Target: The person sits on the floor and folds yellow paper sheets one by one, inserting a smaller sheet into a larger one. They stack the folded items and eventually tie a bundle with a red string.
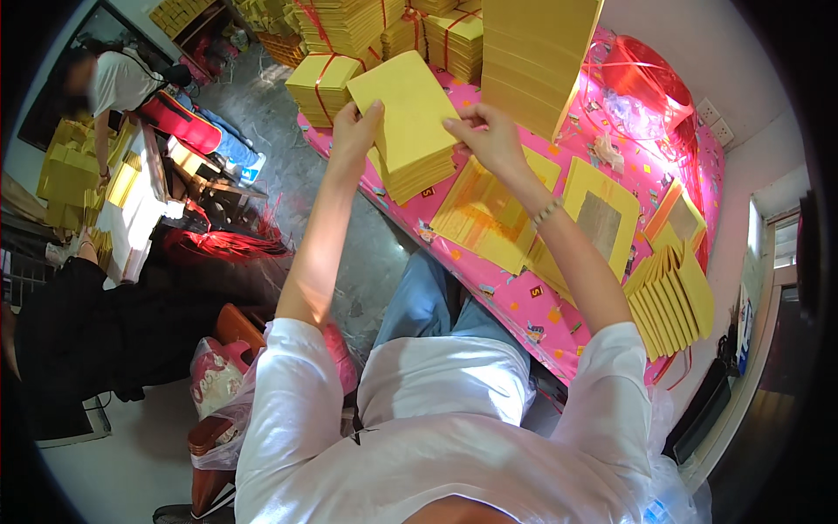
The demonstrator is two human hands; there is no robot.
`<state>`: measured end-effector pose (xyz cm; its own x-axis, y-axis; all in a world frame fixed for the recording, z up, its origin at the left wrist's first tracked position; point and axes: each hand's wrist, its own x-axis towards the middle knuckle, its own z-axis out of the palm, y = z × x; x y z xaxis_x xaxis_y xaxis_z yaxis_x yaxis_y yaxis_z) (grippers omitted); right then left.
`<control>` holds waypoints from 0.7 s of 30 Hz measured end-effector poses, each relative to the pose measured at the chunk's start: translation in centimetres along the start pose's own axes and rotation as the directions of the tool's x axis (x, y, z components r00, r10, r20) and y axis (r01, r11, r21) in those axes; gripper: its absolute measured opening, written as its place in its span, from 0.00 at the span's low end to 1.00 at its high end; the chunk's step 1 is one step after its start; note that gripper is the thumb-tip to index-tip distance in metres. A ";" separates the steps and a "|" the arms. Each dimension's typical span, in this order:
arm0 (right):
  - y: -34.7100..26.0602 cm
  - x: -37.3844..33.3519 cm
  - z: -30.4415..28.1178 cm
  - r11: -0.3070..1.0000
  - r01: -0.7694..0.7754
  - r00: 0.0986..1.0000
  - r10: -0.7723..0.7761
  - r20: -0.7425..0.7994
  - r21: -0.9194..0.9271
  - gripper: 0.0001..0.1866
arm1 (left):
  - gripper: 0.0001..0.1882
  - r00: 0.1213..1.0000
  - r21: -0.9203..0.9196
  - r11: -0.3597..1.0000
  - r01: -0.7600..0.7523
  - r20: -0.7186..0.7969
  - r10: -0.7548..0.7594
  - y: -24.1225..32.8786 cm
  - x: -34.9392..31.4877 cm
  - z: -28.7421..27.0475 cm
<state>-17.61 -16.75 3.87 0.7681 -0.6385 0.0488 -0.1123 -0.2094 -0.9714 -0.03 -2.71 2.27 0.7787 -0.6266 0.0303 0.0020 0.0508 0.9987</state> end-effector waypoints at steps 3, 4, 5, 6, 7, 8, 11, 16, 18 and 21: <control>1.4 2.2 0.6 0.976 0.034 0.999 -0.038 -0.014 -0.217 0.17 | 0.15 0.996 0.110 0.992 0.057 -0.071 -0.049 -1.4 1.7 -0.2; 1.8 2.6 1.2 0.959 0.050 0.999 -0.052 -0.001 -0.278 0.17 | 0.15 0.995 0.131 0.990 0.045 -0.092 -0.034 -2.6 2.3 -0.9; 2.0 2.5 1.6 0.945 0.060 0.998 -0.068 -0.014 -0.321 0.17 | 0.15 0.994 0.150 0.988 0.041 -0.102 -0.025 -3.7 2.5 -1.1; 2.2 2.4 1.9 0.929 0.069 0.996 -0.084 -0.028 -0.365 0.17 | 0.15 0.994 0.184 0.983 0.026 -0.111 -0.006 -4.8 2.8 -1.4; 2.5 2.4 2.1 0.909 0.077 0.994 -0.101 -0.038 -0.409 0.16 | 0.14 0.993 0.217 0.976 0.012 -0.118 0.015 -5.7 3.0 -1.6; 2.8 2.4 2.1 0.918 0.098 0.993 -0.117 -0.028 -0.385 0.16 | 0.14 0.991 0.249 0.968 -0.010 -0.124 0.042 -6.5 3.5 -1.9; 3.8 1.8 1.2 0.926 0.154 0.987 -0.161 0.007 -0.346 0.16 | 0.19 0.984 0.413 0.911 -0.003 -0.160 0.076 -8.1 4.5 -2.6; 3.8 -1.6 -2.8 0.894 0.207 0.978 -0.197 0.067 -0.398 0.16 | 0.28 0.972 0.702 0.703 0.113 -0.224 0.067 -6.2 3.4 -1.6; 4.0 -3.8 -4.1 0.787 0.270 0.963 -0.220 0.155 -0.555 0.17 | 0.30 0.963 0.593 0.795 0.128 -0.266 0.043 -6.9 3.8 -2.6; 3.5 -8.0 -6.1 0.649 0.283 0.950 -0.086 0.301 -0.707 0.21 | 0.31 0.954 0.383 0.911 0.153 -0.297 -0.036 -5.9 2.4 -1.4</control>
<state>-27.98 -16.91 1.50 0.9291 -0.3651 0.0599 -0.3009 -0.8398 -0.4520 2.69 -3.39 -3.59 0.9292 -0.3691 -0.0189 -0.1190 -0.3473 0.9302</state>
